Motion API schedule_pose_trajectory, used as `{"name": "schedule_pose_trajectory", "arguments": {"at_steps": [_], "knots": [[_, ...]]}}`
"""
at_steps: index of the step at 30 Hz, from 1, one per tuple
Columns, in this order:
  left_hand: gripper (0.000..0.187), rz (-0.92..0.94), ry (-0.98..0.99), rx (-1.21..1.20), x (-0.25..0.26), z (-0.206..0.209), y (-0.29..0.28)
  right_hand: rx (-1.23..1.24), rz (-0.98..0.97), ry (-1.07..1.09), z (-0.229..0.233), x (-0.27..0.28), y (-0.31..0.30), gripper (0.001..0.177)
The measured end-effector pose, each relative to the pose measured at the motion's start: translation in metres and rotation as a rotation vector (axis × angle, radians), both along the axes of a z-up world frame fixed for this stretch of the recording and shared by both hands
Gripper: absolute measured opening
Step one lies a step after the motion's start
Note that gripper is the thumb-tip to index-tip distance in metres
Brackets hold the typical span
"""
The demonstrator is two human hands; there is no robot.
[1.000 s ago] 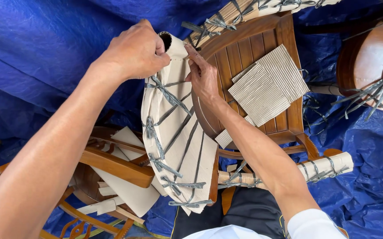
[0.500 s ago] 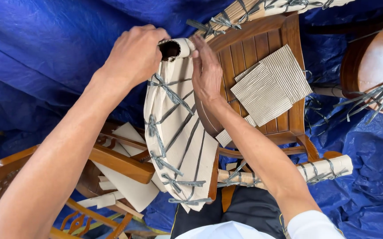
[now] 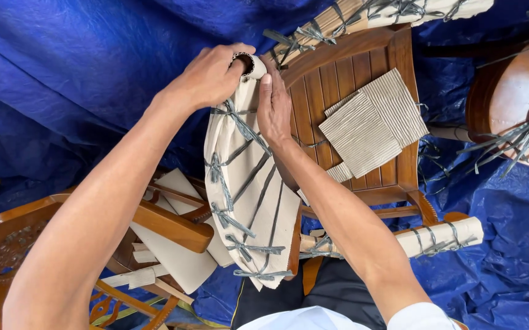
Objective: Wrapping wooden chair legs and arms with corrugated cardboard and securing them with plastic ties.
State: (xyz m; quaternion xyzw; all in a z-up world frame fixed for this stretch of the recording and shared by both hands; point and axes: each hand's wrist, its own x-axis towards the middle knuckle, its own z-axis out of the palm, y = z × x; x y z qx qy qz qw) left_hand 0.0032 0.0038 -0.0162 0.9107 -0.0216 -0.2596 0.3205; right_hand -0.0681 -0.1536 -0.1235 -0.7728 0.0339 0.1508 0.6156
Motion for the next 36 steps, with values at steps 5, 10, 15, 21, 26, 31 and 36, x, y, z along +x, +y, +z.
{"name": "schedule_pose_trajectory", "arguments": {"at_steps": [5,10,15,21,26,31,36], "knots": [[0.048,0.039,0.275,0.092,0.015,-0.009,-0.004,-0.014,0.057,-0.056,-0.003,-0.004,-0.006,0.062],[0.051,0.012,0.512,0.203,0.019,0.013,-0.005,-0.013,0.118,-0.117,-0.017,-0.002,-0.014,0.051],[0.05,-0.034,0.341,0.134,0.001,-0.011,0.01,-0.136,0.026,-0.084,-0.016,0.015,-0.022,0.037],[0.06,0.213,0.176,-0.253,0.0,0.01,0.001,0.025,-0.264,0.133,-0.023,-0.001,-0.007,0.025],[0.067,0.128,0.094,-0.08,0.009,0.007,-0.016,0.278,-0.406,0.39,-0.06,-0.002,0.005,0.035],[0.052,0.03,0.053,0.147,0.013,-0.013,-0.013,0.423,-0.436,0.722,-0.059,0.02,-0.001,0.029],[0.054,-0.156,0.201,0.26,0.048,0.002,-0.024,0.399,-0.338,0.801,-0.049,0.02,-0.01,0.03]]}}
